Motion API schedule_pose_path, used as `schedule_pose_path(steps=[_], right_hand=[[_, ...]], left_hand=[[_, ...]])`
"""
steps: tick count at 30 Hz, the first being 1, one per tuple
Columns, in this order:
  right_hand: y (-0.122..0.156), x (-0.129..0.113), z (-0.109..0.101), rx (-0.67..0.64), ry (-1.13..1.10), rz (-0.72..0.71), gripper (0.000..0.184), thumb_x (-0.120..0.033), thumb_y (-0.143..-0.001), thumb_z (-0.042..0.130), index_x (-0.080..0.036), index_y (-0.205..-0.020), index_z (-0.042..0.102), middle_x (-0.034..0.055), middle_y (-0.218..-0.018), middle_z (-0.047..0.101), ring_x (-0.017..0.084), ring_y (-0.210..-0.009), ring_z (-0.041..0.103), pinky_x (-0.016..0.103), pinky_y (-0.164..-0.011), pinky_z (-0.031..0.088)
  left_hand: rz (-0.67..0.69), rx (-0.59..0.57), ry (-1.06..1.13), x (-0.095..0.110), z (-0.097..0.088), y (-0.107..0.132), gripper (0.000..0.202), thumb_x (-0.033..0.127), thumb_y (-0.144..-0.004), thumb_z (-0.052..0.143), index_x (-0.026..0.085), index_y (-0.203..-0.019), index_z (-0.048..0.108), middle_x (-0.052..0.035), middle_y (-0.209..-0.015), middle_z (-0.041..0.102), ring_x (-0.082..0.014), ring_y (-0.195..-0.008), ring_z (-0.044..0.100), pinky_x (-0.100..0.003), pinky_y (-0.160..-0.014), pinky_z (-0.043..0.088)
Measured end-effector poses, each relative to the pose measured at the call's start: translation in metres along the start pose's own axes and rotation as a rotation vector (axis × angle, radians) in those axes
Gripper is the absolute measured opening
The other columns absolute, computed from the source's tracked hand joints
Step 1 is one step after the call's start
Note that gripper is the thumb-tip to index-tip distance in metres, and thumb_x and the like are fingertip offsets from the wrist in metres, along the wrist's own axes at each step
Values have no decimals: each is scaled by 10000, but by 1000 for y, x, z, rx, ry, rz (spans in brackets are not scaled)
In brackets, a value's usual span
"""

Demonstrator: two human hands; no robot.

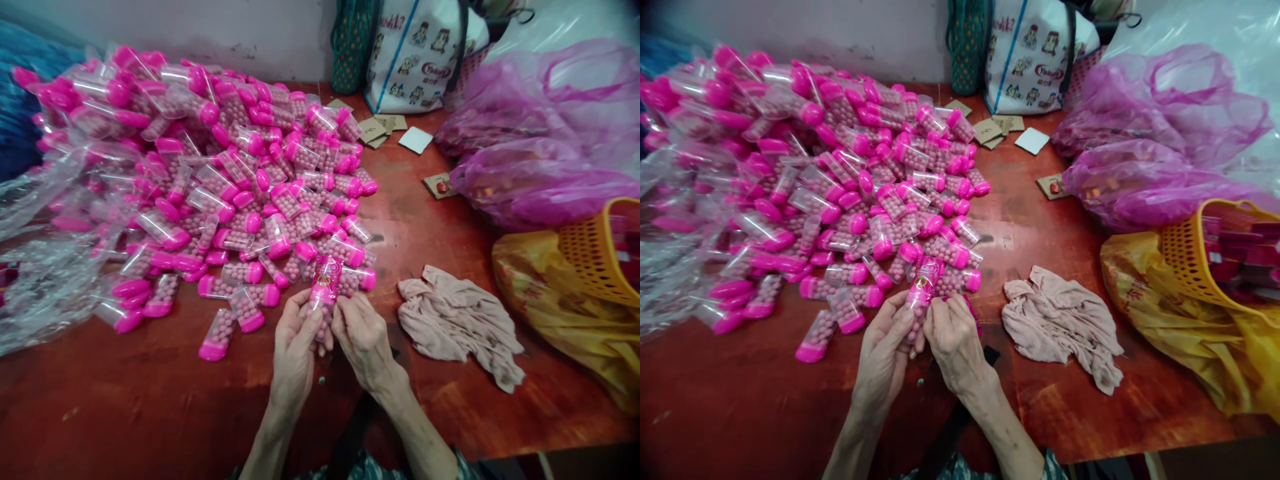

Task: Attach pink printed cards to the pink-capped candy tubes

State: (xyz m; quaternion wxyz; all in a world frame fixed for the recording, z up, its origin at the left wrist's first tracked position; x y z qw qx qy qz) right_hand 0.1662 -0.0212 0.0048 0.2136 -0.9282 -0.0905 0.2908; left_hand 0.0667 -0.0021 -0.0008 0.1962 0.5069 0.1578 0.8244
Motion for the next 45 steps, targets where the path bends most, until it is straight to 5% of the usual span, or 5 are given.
schedule_pose_path(steps=[21, 27, 32, 37, 45], right_hand=[[4, -8, 14, 24, -44, -64, 236, -61, -864, 395, -178, -683, 491, 7, -610, 467, 149, -604, 467, 377, -817, 481], [6, -12, 15, 71, -82, -28, 196, -57, -859, 415, -146, -746, 549, 17, -584, 520, 160, -606, 515, 384, -828, 472], [7, 0, 6, -16, -478, 459, 151, -226, -879, 459, -175, -876, 601, 48, -741, 632, 171, -684, 597, 283, -654, 493], [-1, 5, 0, 134, -1050, 905, 208, -366, -753, 630, -165, -736, 580, -26, -574, 586, 89, -448, 516, 183, -416, 425], [10, -10, 13, 149, -1333, 1106, 299, -376, -710, 674, -138, -591, 536, -62, -406, 482, 35, -289, 358, 145, -272, 290]], left_hand=[[68, 138, 29, -2, -8, 2, 301, 226, -762, 601, 184, -1045, 506, 37, -634, 507, -57, -475, 440, -141, -412, 331], [207, 153, -170, 0, -10, 1, 303, 243, -775, 594, 209, -1064, 512, 14, -766, 564, -61, -548, 479, -143, -467, 377], [246, 65, -205, 1, -11, -1, 227, 227, -800, 565, 213, -1016, 496, 42, -682, 527, -56, -500, 448, -160, -454, 372], [162, -64, -263, -4, 1, 6, 193, 234, -789, 581, 187, -951, 488, 42, -622, 514, -67, -479, 463, -169, -426, 353], [129, -130, -210, -6, 11, 24, 310, 253, -837, 514, 220, -1125, 404, -28, -874, 584, -69, -572, 470, -174, -476, 362]])
Point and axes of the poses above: each hand's wrist, its own y-axis away from the middle knuckle, its own z-axis out of the palm, x = y × z, the point moved 3 cm from there along -y, towards the middle knuckle
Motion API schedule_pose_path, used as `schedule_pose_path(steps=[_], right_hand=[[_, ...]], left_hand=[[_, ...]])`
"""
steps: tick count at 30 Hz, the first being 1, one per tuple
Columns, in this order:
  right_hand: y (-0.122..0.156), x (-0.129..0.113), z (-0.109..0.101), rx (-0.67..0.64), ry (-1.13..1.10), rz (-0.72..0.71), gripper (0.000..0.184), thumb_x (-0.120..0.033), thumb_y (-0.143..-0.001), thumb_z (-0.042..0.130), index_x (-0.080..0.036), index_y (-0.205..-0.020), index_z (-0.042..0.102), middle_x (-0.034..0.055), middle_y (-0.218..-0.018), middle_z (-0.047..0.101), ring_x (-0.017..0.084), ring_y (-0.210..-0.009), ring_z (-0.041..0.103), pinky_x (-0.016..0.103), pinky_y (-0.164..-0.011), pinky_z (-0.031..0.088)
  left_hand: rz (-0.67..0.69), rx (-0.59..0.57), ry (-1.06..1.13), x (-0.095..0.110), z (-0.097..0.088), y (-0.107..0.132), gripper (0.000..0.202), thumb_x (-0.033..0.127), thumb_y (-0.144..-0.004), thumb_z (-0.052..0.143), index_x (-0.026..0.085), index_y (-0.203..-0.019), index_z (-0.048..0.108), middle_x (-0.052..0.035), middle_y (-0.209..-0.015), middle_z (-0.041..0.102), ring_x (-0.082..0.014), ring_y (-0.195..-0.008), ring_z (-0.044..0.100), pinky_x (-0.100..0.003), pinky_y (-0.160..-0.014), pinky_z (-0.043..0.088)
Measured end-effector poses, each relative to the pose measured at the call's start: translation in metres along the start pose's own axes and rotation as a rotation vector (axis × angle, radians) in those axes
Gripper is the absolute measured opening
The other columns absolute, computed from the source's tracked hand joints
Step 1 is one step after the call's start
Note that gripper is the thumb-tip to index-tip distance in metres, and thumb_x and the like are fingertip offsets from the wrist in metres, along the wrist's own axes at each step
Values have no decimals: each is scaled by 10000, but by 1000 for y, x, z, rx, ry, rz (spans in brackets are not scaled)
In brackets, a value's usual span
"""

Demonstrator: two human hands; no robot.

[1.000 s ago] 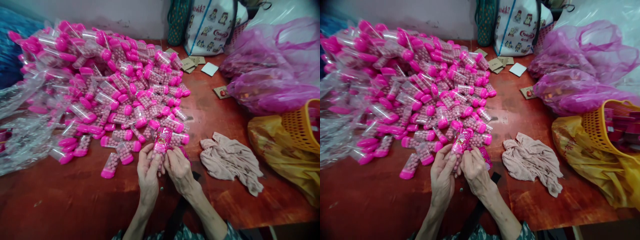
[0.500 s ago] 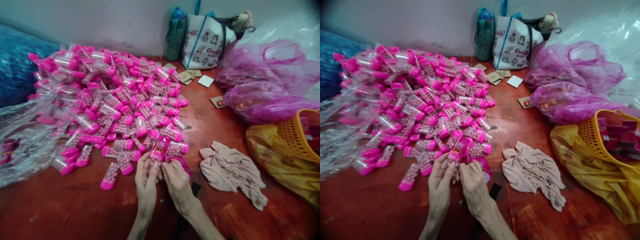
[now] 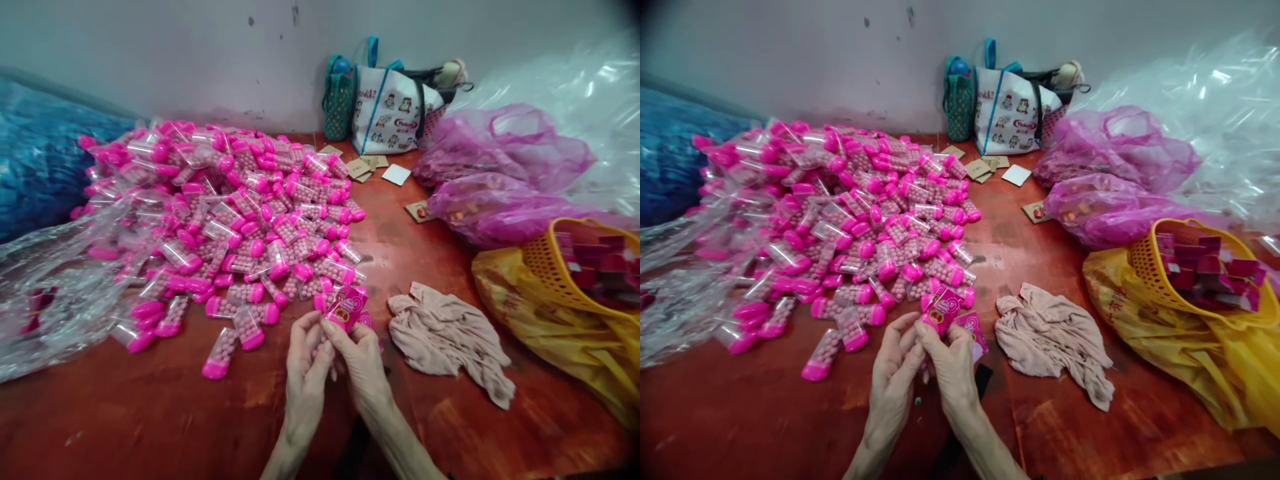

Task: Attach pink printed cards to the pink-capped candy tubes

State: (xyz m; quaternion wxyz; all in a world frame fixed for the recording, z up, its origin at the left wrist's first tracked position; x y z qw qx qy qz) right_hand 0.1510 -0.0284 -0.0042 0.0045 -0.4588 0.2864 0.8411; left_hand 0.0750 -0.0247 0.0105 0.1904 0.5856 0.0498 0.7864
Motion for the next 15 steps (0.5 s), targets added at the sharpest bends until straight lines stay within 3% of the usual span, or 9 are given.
schedule_pose_path(steps=[3, 9, 15], right_hand=[[6, 1, 0, -4, -13, -18, 269, -355, -712, 680, -134, -627, 551, -51, -467, 515, 29, -336, 381, 134, -305, 308], [8, -18, 0, -194, -159, -29, 222, -327, -750, 648, -135, -670, 570, -54, -446, 507, 47, -319, 412, 163, -328, 369], [9, -22, -1, -194, -124, -49, 219, -313, -741, 656, -114, -664, 605, -2, -502, 582, 76, -329, 476, 179, -307, 366]], left_hand=[[3, 8, 31, 3, 0, 3, 349, 236, -833, 521, 224, -1157, 392, -58, -983, 581, -79, -638, 491, -177, -512, 376], [29, -28, -42, 18, 9, 7, 333, 242, -847, 498, 239, -1162, 387, -41, -949, 592, -59, -550, 458, -183, -483, 362], [72, -22, -186, 29, 9, 15, 380, 250, -845, 503, 279, -1197, 364, -23, -979, 582, -59, -574, 485, -183, -518, 391]])
Point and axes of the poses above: each hand's wrist, its own y-axis away from the middle knuckle, its own z-axis out of the palm, x = y × z, the point moved 3 cm from there along -y, towards the middle knuckle
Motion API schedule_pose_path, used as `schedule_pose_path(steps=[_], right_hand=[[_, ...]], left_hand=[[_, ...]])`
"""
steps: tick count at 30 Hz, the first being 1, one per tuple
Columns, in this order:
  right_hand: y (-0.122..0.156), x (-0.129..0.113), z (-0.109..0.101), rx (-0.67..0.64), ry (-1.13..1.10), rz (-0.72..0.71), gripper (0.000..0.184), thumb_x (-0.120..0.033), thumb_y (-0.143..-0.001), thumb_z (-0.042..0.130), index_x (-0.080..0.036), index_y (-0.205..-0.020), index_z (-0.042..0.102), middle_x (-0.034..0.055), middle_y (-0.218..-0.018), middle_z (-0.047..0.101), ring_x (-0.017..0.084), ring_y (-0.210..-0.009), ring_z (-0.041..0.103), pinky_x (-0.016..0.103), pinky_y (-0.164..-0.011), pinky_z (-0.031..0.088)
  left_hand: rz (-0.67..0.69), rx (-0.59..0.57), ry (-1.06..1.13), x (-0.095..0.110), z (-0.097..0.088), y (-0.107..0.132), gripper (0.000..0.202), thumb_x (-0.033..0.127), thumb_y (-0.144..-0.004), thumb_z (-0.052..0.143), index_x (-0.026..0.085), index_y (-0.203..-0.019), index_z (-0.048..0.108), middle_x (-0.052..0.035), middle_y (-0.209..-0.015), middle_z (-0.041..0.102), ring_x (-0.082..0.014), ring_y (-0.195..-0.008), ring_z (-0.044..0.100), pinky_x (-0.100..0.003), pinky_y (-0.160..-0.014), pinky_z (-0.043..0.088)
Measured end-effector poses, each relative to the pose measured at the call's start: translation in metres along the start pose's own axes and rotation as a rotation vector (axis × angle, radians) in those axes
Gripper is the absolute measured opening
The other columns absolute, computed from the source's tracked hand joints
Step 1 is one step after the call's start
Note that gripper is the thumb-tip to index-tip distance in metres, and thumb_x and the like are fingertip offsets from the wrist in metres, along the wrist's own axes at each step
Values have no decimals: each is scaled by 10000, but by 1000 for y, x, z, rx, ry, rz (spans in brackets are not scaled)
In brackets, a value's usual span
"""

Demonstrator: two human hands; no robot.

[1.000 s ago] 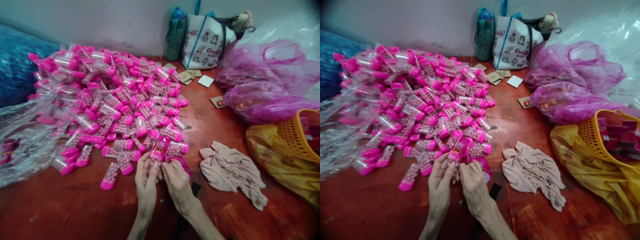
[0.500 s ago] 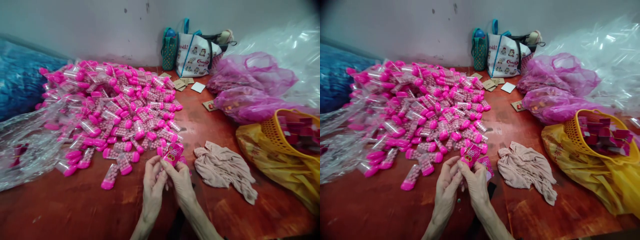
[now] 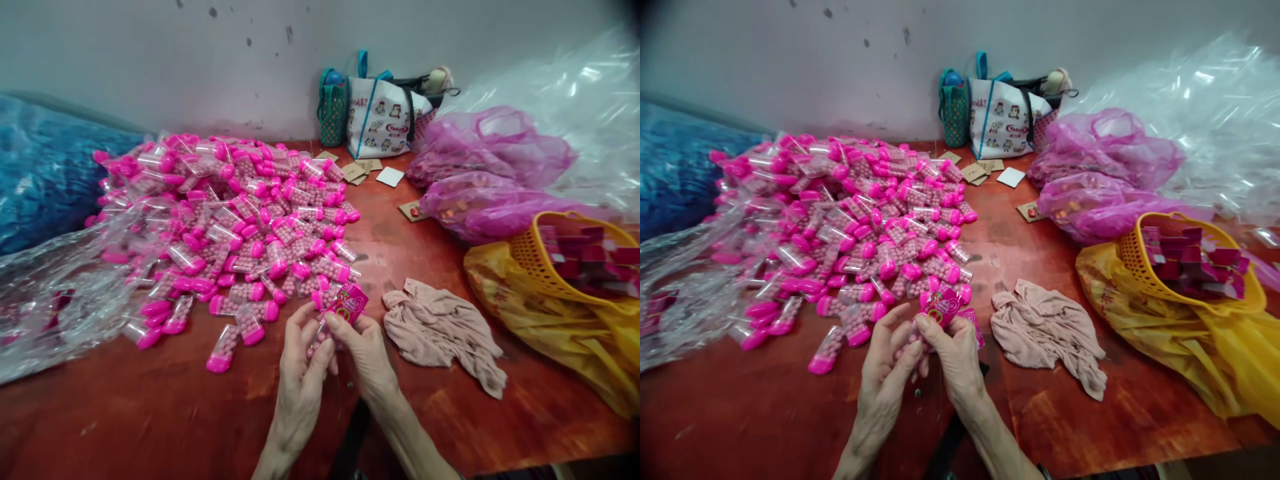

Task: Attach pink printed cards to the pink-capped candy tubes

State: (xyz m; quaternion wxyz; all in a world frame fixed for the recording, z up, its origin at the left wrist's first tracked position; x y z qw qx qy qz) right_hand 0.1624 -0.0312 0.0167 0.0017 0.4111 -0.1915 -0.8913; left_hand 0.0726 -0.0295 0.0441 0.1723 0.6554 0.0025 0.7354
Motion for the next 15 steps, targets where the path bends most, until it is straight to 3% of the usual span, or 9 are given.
schedule_pose_path(steps=[6, 8, 10, 12, 14, 15], right_hand=[[11, 20, 7, 23, 120, 3, 298, -382, -789, 587, -132, -629, 574, -68, -377, 422, 57, -299, 370, 182, -322, 321], [16, 13, 6, 39, 276, -58, 267, -390, -800, 567, -138, -723, 606, -44, -464, 490, 79, -372, 437, 200, -379, 384], [24, -4, -3, 89, 589, -214, 247, -371, -799, 571, -157, -904, 636, 32, -730, 618, 150, -635, 573, 271, -591, 485], [35, -24, -24, 289, 946, -428, 348, -366, -781, 593, -198, -1086, 594, 91, -1084, 579, 240, -1002, 516, 390, -863, 424], [45, -36, -55, 519, 1238, -571, 474, -397, -782, 580, -176, -1197, 518, 137, -1207, 502, 294, -1116, 421, 485, -935, 340], [47, -36, -72, 564, 1384, -594, 501, -413, -774, 582, -165, -1204, 515, 149, -1212, 497, 316, -1124, 398, 523, -946, 303]], left_hand=[[-27, 118, 128, -6, -4, 3, 399, 247, -820, 537, 252, -1191, 390, -23, -900, 584, -53, -521, 473, -163, -439, 355], [-63, 141, 230, -9, -3, 1, 369, 233, -798, 567, 224, -1144, 440, -12, -841, 579, -48, -523, 468, -148, -438, 353], [-99, 141, 298, -10, -2, -3, 351, 228, -775, 593, 194, -1104, 474, 2, -757, 565, -50, -510, 469, -147, -435, 359], [-110, 129, 328, -9, -2, -6, 340, 227, -766, 602, 175, -1082, 489, 14, -695, 547, -62, -502, 483, -158, -437, 371], [-107, 122, 335, -10, -2, -9, 329, 223, -768, 597, 173, -1074, 488, 18, -680, 540, -70, -500, 497, -164, -430, 369], [-109, 120, 338, -11, -2, -9, 317, 222, -771, 593, 173, -1067, 488, 19, -680, 539, -69, -496, 497, -162, -423, 361]])
Point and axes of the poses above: each hand's wrist, its own y-axis away from the middle knuckle, its own z-axis out of the palm, x = y × z, the point moved 3 cm from there along -y, towards the middle knuckle
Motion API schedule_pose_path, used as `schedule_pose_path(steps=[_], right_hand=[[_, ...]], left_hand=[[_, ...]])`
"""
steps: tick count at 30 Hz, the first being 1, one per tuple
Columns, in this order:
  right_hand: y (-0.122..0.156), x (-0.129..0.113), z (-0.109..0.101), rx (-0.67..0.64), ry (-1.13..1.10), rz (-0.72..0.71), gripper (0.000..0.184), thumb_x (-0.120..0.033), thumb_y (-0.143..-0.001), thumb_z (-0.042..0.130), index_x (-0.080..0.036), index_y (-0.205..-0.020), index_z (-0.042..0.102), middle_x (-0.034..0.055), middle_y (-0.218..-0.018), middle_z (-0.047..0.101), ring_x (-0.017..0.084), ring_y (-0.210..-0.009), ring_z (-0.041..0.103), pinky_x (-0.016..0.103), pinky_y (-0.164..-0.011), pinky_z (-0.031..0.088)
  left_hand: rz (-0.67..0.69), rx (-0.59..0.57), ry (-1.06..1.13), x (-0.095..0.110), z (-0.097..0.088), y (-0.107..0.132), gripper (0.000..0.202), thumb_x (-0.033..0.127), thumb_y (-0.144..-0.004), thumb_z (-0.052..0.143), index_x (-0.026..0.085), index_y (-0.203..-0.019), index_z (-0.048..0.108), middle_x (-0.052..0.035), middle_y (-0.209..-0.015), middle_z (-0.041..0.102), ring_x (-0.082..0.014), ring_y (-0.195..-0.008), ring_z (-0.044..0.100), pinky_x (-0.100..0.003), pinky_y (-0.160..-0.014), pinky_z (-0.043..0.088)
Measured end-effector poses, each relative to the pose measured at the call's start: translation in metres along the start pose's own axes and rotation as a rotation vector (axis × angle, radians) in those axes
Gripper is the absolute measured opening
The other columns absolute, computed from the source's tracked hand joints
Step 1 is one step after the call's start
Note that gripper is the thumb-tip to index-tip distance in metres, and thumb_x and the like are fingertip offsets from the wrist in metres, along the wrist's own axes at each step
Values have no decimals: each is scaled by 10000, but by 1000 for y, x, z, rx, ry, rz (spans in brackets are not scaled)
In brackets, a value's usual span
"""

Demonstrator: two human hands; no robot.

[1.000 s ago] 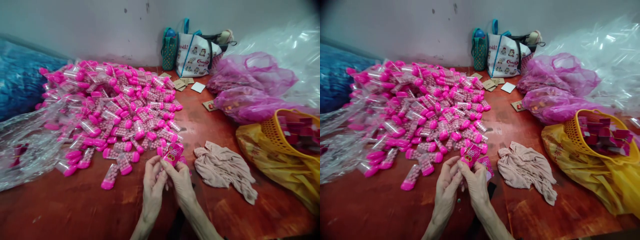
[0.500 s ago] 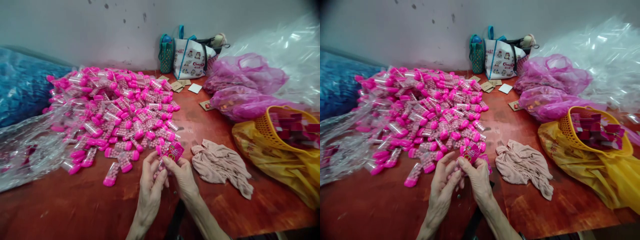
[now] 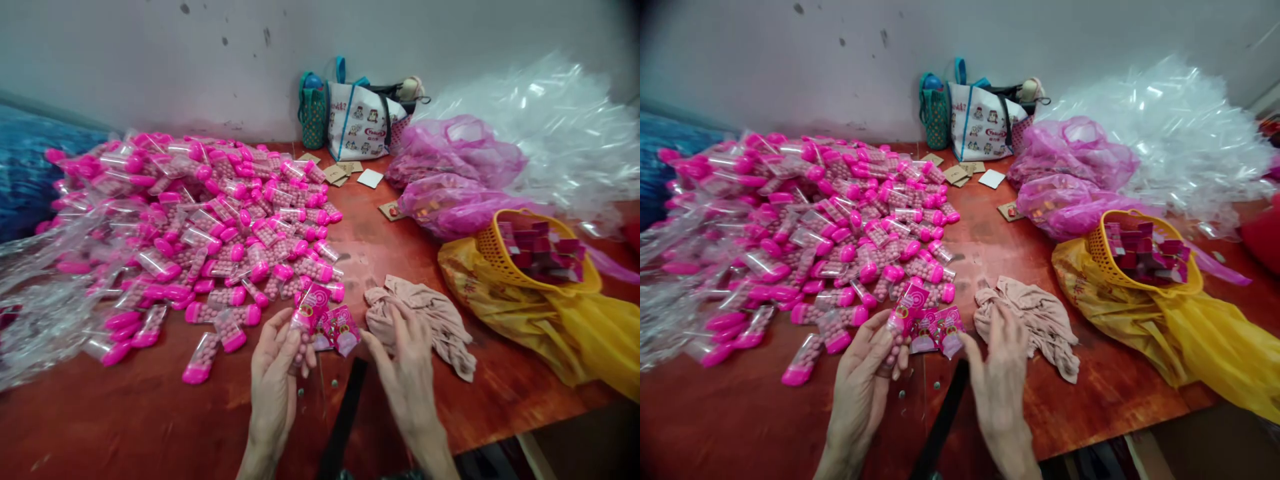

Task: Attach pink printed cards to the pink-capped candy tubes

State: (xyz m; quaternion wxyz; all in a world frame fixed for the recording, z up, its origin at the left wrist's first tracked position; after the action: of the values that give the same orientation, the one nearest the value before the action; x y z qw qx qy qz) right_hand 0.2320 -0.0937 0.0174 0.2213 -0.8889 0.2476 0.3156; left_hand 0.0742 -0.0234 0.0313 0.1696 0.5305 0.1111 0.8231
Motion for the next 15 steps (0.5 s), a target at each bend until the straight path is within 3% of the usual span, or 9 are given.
schedule_pose_path(steps=[3, 7, 9, 12, 13, 15], right_hand=[[5, 46, 1, 46, 226, -125, 301, -339, -840, 501, -172, -1062, 617, 140, -1096, 566, 303, -1036, 430, 527, -898, 326], [-1, 72, 5, 101, 179, -177, 247, -287, -866, 463, -175, -764, 658, 81, -785, 591, 243, -863, 472, 423, -804, 403], [-10, 67, 3, 96, 176, -125, 317, -321, -879, 426, -174, -699, 641, 71, -716, 562, 239, -811, 470, 429, -783, 396], [-19, 39, -4, 198, 80, -38, 345, -419, -852, 449, -143, -811, 652, 136, -956, 573, 283, -958, 452, 482, -867, 344], [-20, 27, -2, 178, -24, -15, 341, -436, -836, 474, -147, -897, 644, 138, -1026, 563, 285, -1001, 450, 479, -890, 335], [-17, 3, 10, -8, -379, 56, 329, -437, -839, 471, -169, -957, 622, 104, -975, 595, 239, -928, 517, 399, -820, 416]], left_hand=[[-27, -10, 5, -6, 2, 0, 273, 223, -784, 579, 170, -1037, 491, 23, -662, 536, -63, -483, 491, -154, -406, 339], [-48, -30, 1, -11, 5, 2, 235, 225, -802, 556, 162, -1016, 480, 11, -664, 554, -65, -493, 501, -151, -414, 334], [-29, -25, -22, -11, 4, 3, 230, 226, -811, 545, 163, -1020, 472, 17, -648, 546, -64, -493, 494, -150, -414, 327], [29, -34, -83, -9, 4, 7, 227, 227, -831, 517, 168, -1042, 458, 23, -629, 531, -69, -507, 486, -158, -427, 334], [46, -53, -104, -9, 5, 8, 231, 226, -838, 505, 172, -1056, 449, 20, -636, 532, -74, -518, 491, -164, -436, 342], [67, -109, -138, -10, 9, 12, 252, 223, -847, 489, 183, -1088, 426, 9, -678, 545, -86, -543, 508, -182, -458, 362]])
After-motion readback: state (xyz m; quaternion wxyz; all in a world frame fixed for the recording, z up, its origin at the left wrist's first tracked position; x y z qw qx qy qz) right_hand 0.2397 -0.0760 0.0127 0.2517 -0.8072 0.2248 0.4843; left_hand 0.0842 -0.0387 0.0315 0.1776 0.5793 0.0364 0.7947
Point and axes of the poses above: each hand's wrist, its own y-axis away from the middle knuckle, its own z-axis out of the palm, x = y × z, the point moved 3 cm from there along -y, towards the middle knuckle
